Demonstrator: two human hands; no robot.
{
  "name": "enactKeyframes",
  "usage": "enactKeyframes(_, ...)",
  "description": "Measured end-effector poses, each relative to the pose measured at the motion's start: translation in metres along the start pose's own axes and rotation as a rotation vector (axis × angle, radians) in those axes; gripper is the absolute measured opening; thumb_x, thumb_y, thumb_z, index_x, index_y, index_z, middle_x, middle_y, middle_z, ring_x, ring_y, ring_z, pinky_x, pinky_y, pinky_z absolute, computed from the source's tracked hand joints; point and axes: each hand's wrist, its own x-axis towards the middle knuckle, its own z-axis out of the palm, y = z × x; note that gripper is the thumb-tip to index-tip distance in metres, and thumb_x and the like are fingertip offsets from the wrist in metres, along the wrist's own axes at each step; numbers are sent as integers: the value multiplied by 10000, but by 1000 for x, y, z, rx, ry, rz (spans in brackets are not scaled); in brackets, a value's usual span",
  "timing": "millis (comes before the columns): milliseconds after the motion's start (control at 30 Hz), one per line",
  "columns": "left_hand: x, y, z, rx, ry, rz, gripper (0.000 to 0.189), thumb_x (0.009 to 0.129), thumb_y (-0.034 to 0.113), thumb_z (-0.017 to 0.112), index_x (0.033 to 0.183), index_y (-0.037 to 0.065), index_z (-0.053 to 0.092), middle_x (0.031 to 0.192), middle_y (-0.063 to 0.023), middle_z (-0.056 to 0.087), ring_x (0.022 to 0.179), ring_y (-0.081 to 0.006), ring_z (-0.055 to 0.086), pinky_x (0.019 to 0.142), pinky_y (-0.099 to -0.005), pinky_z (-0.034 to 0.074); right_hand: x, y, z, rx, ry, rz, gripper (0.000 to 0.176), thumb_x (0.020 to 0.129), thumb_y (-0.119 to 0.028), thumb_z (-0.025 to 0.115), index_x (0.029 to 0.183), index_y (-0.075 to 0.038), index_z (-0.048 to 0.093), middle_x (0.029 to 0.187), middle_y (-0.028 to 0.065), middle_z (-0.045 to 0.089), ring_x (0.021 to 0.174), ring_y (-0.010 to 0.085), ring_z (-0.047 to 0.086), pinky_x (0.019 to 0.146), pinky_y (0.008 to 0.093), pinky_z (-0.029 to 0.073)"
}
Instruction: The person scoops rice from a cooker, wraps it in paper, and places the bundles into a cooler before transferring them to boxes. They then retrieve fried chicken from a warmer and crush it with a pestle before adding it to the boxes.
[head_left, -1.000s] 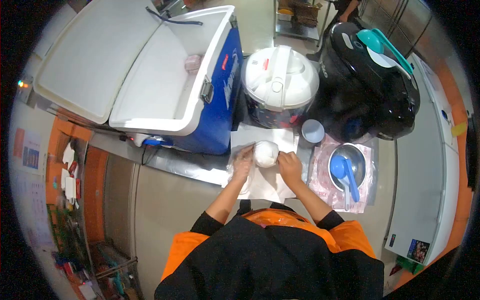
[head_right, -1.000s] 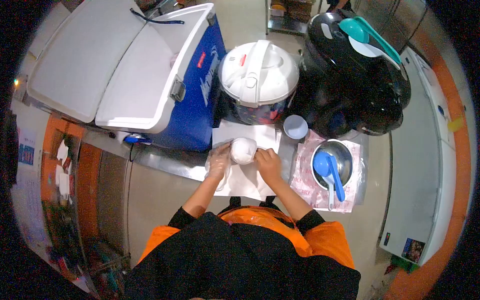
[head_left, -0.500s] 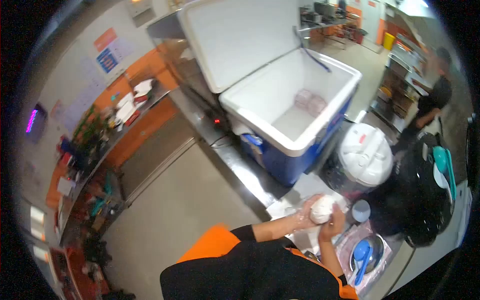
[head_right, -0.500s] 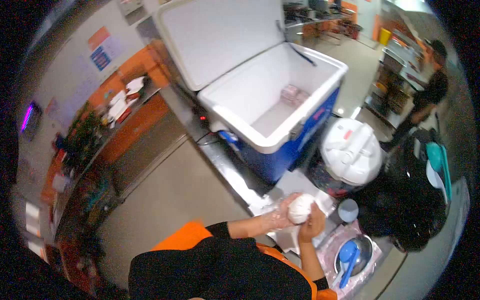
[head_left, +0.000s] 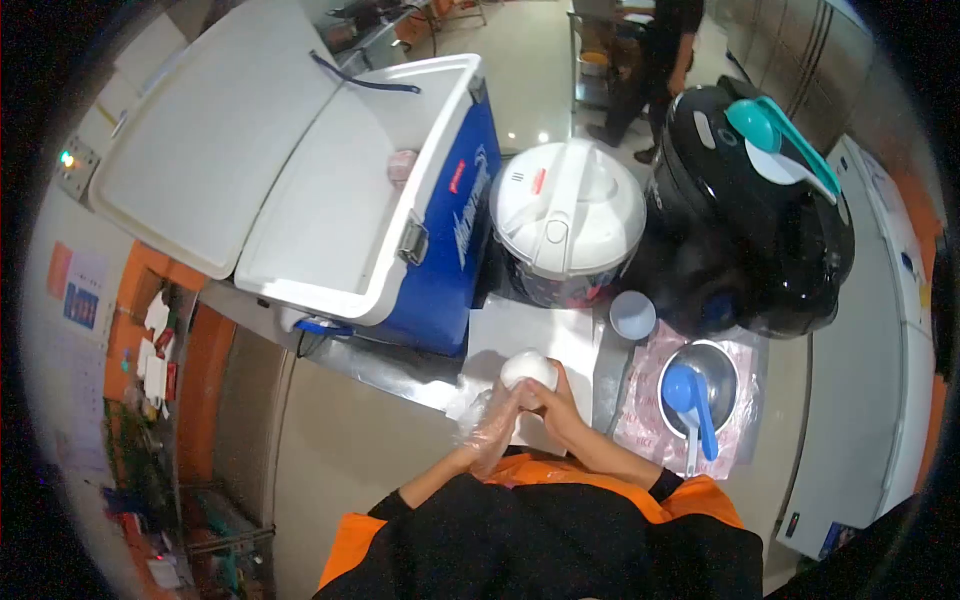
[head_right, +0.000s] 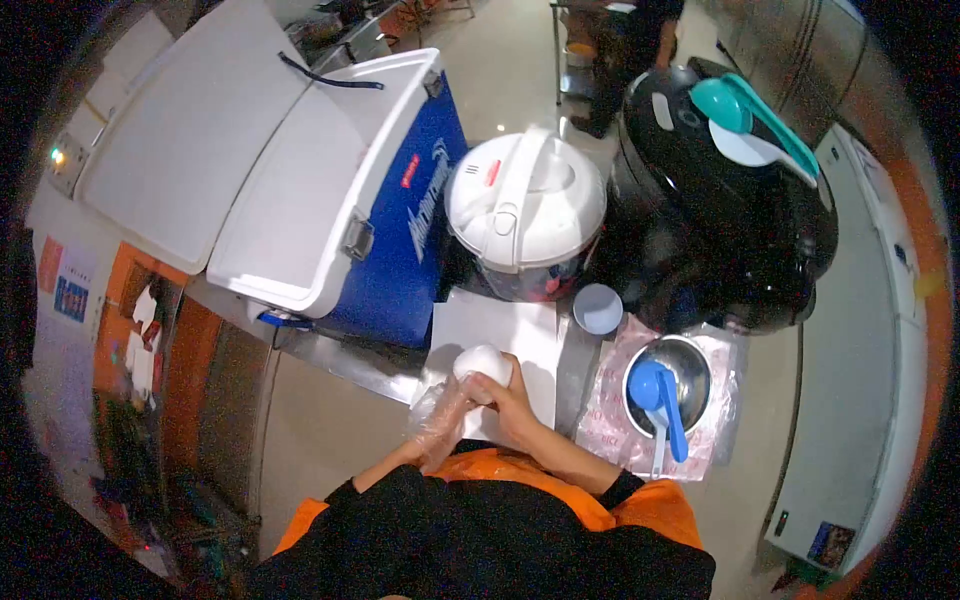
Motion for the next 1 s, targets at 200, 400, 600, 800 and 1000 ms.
enactKeyframes(200, -77, 213, -44, 845, -430, 423, 423, 867, 209, 608, 1239, 40, 500, 1103, -137, 611, 936, -203, 617, 808, -325, 496, 15, 8, -34, 119, 46, 175, 611, 842, -248, 639, 1335, -117, 302, 1296, 130, 416, 1122, 337, 503, 818, 487, 538)
enactKeyframes(400, 8, 365, -96, 1308, -119, 663, 329, 904, 286, 557, 1048, -10, 577, 972, -106, 604, 829, -154, 601, 768, -296, 503, 48, 49, -19, 1, 219, -57, 573, 801, -125, 665, 1272, -84, 341, 1167, 164, 479, 1047, 291, 534, 754, 443, 551)
enactKeyframes(600, 196, 342, -138, 2218, -511, 54, 488, 955, 380, 335, 1252, 34, 509, 1229, -202, 541, 1128, -322, 523, 997, -384, 365, 49, 57, 6, -55, 343, -192, 568, 809, -81, 621, 1289, -96, 318, 1146, 153, 494, 1020, 287, 547, 744, 449, 554)
enactKeyframes(800, 356, 116, -206, 1591, -1219, 403, 550, 784, 517, 568, 1191, 147, 590, 1187, -86, 589, 1105, -229, 537, 964, -364, 404, 40, 52, 0, -14, 429, -376, 551, 823, -143, 582, 1319, -98, 347, 1199, 148, 461, 1027, 283, 531, 731, 448, 553)
enactKeyframes(1000, 252, 163, -168, 1439, -1163, 355, 505, 628, 385, 758, 1048, 124, 658, 999, -96, 663, 955, -247, 616, 862, -345, 462, 26, -17, -72, -416, 789, -440, 670, 788, -165, 620, 1383, -94, 322, 1317, 137, 407, 1090, 262, 512, 831, 331, 507)
